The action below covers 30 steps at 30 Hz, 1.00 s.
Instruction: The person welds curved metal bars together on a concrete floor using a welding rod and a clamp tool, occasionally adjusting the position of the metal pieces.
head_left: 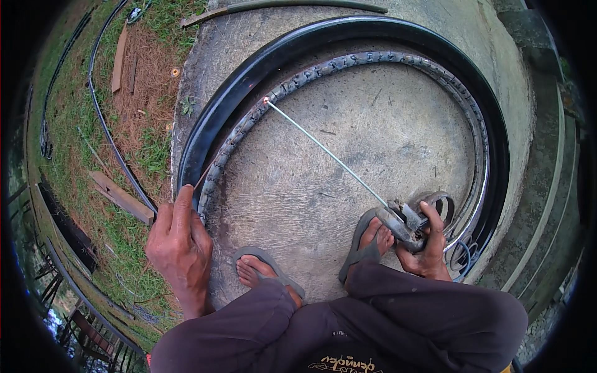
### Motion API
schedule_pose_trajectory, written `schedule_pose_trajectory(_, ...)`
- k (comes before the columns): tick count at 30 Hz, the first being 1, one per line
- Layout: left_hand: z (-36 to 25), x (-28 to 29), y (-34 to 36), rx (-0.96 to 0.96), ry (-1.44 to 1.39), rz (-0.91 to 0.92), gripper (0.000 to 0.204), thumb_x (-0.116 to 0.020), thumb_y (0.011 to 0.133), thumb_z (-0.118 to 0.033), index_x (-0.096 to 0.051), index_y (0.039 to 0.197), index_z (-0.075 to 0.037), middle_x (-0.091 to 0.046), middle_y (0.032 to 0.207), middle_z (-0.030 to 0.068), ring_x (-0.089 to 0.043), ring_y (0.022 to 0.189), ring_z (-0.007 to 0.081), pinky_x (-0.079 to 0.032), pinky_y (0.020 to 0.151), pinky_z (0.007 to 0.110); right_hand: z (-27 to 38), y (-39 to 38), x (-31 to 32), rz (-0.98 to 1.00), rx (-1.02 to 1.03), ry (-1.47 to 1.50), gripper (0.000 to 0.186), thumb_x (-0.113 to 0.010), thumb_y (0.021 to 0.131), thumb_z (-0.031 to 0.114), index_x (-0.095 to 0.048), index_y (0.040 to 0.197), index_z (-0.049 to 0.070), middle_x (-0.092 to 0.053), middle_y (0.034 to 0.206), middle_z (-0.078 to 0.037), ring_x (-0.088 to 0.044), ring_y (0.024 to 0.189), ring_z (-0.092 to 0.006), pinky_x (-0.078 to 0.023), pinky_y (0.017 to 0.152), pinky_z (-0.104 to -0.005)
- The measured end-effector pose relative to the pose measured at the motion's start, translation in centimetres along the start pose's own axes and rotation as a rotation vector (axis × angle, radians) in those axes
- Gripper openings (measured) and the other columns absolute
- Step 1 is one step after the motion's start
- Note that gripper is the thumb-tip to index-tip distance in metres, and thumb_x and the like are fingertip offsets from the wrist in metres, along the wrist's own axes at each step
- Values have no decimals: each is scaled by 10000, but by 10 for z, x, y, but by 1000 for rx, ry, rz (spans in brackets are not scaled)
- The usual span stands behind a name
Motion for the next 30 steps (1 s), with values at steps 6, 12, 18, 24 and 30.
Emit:
schedule_pose_trajectory(6, 0, 1, -1, 48, -85, -16, 358, -657, 835, 45, -716, 1158, -98, -613, 831, 105, -620, 677, 312, -473, 594, 413, 0, -1, 0, 24, -525, 518, 915, -762, 714, 123, -310, 1499, -10, -579, 1145, -90, -622, 910, -171, -512, 824, -294)
schedule_pose_trajectory(12, 9, 15, 0, 151, -272, -19, 351, -652, 818, 76, -726, 1134, -58, -595, 793, 115, -604, 654, 306, -464, 584, 393, 1, -8, 1, -48, -391, 463, 898, -806, 696, 82, -354, 1466, -18, -621, 1019, -106, -643, 792, -191, -518, 718, -327)
schedule_pose_trajectory(18, -8, 21, -1, 15, 37, 7, 366, -645, 800, 93, -727, 1131, -40, -594, 790, 116, -576, 629, 288, -456, 575, 378, 0, 6, 4, -33, 324, -262, 858, -822, 704, 6, -374, 1436, -6, -656, 895, -141, -634, 693, -204, -497, 636, -322)
schedule_pose_trajectory(24, 18, 23, 1, 105, -329, 8, 324, -613, 875, 88, -723, 1158, -24, -650, 830, 147, -629, 674, 264, -469, 610, 345, -1, -1, 11, 73, -677, 792, 940, -740, 703, 60, -277, 1519, 3, -632, 847, -105, -642, 683, -180, -502, 633, -274)
schedule_pose_trajectory(30, -4, 16, -10, -109, 32, 34, 392, -633, 825, 105, -728, 1175, -44, -641, 806, 127, -607, 638, 249, -463, 589, 346, -6, -5, 3, -75, 154, -111, 855, -746, 724, -18, -342, 1477, 0, -635, 919, -109, -626, 725, -173, -501, 651, -311)
Point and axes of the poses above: each hand's wrist, its own y-axis towards the middle knuckle, its own x-axis out of the back of the hand, z = x × y, the point moved 1 cm from there along y, towards the middle knuckle
